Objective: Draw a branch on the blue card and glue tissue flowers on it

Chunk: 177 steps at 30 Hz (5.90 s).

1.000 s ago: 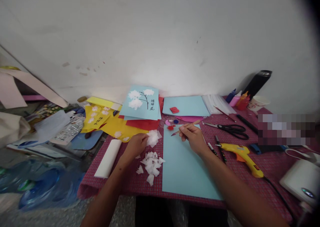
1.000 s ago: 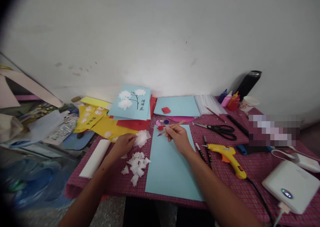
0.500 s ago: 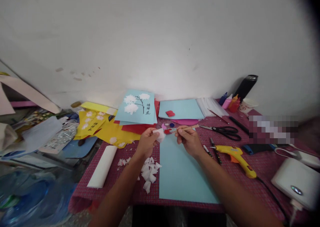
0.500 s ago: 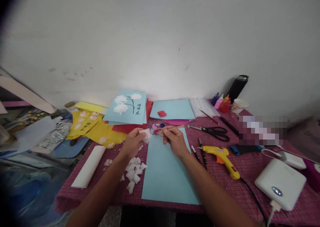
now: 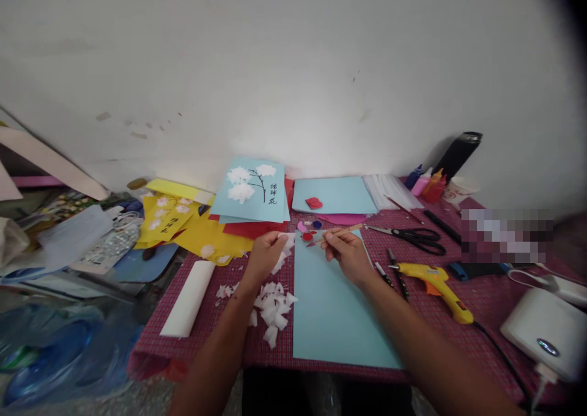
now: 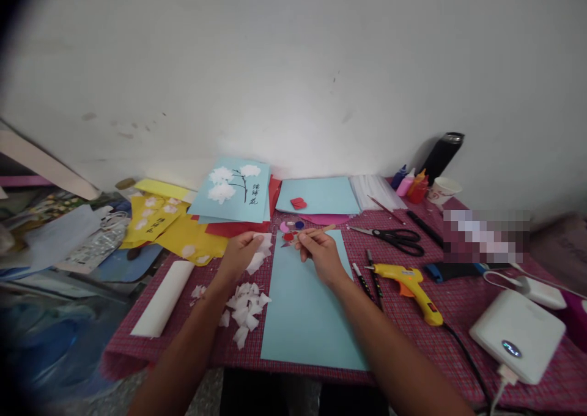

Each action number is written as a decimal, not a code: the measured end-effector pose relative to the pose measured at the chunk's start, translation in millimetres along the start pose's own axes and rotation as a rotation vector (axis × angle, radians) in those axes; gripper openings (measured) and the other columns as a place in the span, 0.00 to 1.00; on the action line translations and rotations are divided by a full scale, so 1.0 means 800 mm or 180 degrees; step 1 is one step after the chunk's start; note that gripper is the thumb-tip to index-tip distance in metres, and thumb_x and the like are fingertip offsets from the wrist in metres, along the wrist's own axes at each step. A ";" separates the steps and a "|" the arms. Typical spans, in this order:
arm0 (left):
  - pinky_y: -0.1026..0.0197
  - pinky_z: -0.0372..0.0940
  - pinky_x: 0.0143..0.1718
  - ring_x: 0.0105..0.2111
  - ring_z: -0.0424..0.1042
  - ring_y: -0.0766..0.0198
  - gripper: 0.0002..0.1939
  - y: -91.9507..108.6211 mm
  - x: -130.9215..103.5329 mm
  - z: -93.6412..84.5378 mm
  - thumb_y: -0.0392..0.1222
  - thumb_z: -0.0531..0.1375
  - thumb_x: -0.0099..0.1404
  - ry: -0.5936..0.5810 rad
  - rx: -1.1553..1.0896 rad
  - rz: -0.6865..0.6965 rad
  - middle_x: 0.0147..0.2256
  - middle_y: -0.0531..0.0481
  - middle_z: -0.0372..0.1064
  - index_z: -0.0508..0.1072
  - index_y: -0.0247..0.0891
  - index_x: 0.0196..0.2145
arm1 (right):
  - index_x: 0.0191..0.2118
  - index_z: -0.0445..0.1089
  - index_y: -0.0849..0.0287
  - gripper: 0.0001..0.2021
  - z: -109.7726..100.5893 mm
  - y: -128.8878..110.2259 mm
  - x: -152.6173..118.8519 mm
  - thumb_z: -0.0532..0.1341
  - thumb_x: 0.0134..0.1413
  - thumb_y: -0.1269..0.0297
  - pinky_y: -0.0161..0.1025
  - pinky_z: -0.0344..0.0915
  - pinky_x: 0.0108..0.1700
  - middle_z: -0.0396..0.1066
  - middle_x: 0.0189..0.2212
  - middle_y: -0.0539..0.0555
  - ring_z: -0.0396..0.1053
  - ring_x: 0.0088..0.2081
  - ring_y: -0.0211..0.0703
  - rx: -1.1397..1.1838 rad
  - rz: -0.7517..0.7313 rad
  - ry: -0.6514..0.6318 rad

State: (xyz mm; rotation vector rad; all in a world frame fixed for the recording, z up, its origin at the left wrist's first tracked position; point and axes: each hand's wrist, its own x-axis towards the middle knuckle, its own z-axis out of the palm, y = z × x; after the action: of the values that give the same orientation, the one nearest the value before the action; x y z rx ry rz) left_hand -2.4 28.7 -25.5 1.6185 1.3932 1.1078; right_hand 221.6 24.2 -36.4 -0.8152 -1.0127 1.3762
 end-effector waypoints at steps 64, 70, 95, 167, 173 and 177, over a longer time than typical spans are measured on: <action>0.60 0.68 0.41 0.35 0.75 0.63 0.16 0.008 -0.021 0.032 0.47 0.68 0.60 -0.0873 -0.2212 -0.0756 0.38 0.42 0.78 0.80 0.34 0.42 | 0.34 0.74 0.59 0.11 0.003 0.006 0.001 0.68 0.54 0.55 0.34 0.57 0.23 0.75 0.29 0.51 0.64 0.20 0.33 -0.0400 -0.0101 -0.0286; 0.64 0.64 0.33 0.29 0.70 0.68 0.16 0.007 -0.020 0.035 0.49 0.67 0.60 -0.0879 -0.2001 -0.0714 0.31 0.47 0.74 0.78 0.32 0.38 | 0.36 0.74 0.59 0.11 0.007 0.005 -0.004 0.68 0.54 0.56 0.35 0.60 0.24 0.75 0.27 0.50 0.65 0.21 0.34 -0.0518 -0.0200 -0.0339; 0.64 0.59 0.27 0.23 0.68 0.69 0.19 0.014 -0.024 0.035 0.48 0.67 0.59 -0.0954 -0.2272 -0.0813 0.26 0.50 0.72 0.77 0.32 0.42 | 0.40 0.75 0.57 0.14 0.000 0.006 -0.006 0.68 0.54 0.52 0.37 0.63 0.25 0.75 0.26 0.50 0.66 0.22 0.37 -0.0600 -0.0315 -0.0491; 0.60 0.69 0.34 0.30 0.75 0.63 0.24 0.013 -0.027 0.021 0.49 0.56 0.71 -0.1178 -0.1417 0.0079 0.35 0.44 0.77 0.65 0.36 0.60 | 0.38 0.75 0.58 0.11 0.005 0.003 -0.006 0.70 0.51 0.58 0.34 0.59 0.22 0.76 0.25 0.49 0.66 0.19 0.34 0.0041 0.0149 -0.0603; 0.61 0.69 0.34 0.29 0.75 0.63 0.24 0.021 -0.037 -0.002 0.48 0.56 0.70 -0.0988 -0.1129 -0.0126 0.34 0.45 0.77 0.66 0.33 0.59 | 0.36 0.75 0.59 0.12 0.006 0.002 -0.006 0.71 0.50 0.57 0.34 0.59 0.22 0.77 0.26 0.51 0.66 0.19 0.34 0.0006 0.0135 -0.0521; 0.57 0.70 0.40 0.36 0.76 0.60 0.22 0.016 -0.059 -0.041 0.48 0.51 0.73 -0.0651 -0.0184 0.0127 0.38 0.45 0.78 0.65 0.39 0.61 | 0.35 0.75 0.58 0.12 0.003 -0.001 -0.004 0.71 0.49 0.57 0.34 0.59 0.22 0.76 0.25 0.50 0.65 0.19 0.35 0.0037 0.0112 -0.0399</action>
State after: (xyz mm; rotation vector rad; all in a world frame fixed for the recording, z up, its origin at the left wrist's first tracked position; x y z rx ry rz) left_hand -30.0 -20.1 -8.6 1.6735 1.1908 0.9661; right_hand 220.0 20.6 -34.9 -0.7486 -1.0901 1.4767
